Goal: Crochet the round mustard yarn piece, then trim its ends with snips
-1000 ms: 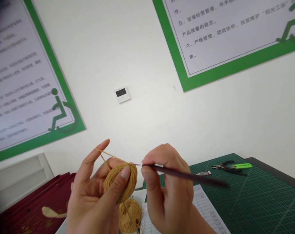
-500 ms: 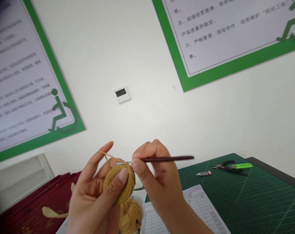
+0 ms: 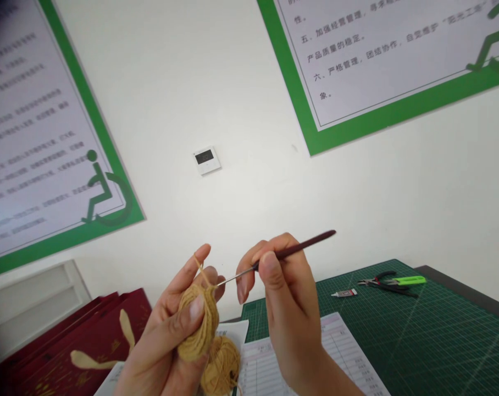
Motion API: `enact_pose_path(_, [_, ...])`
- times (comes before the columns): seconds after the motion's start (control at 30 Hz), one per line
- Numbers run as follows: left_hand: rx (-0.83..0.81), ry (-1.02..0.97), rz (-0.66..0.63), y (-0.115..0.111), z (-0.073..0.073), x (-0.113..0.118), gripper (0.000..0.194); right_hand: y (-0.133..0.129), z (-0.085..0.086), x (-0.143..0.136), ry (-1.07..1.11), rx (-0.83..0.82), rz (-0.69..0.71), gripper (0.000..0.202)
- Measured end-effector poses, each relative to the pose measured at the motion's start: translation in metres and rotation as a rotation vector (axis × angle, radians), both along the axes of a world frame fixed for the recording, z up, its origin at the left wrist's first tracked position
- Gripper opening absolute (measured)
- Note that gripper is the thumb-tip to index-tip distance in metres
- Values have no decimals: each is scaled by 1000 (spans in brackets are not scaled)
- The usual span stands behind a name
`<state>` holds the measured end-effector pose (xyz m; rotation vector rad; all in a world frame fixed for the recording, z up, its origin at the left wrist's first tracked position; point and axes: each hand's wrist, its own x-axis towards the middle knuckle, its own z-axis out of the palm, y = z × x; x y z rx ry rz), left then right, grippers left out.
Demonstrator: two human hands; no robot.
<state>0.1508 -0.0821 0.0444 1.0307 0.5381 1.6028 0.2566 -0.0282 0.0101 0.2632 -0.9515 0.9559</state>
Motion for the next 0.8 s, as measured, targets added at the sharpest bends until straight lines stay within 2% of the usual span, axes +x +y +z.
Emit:
enact_pose_path(0.13, [66, 21, 81, 2, -2, 5, 44, -2, 6, 4, -138, -138, 375, 36])
enact_pose_path(0.2, [121, 65, 182, 3, -3, 8, 41, -3, 6, 1, -180, -192, 422, 37])
enact_pose_path(0.3, [181, 132, 296, 6, -5, 11, 45, -4, 2, -5, -160, -180, 261, 25])
enact_pose_path(0.4, [194, 169, 335, 7, -6, 11, 49, -2, -1, -8, -135, -103, 46, 14])
enact_pose_path(0.47, [195, 181, 353, 6, -5, 11, 49, 0, -2, -8, -120, -85, -34, 12])
enact_pose_path(0.53, [199, 183, 368, 5, -5, 11, 49, 2, -1, -8, -98, -87, -64, 11])
enact_pose_path(0.8, [208, 125, 398, 3, -5, 15, 44, 3, -2, -5, -70, -136, -19, 12])
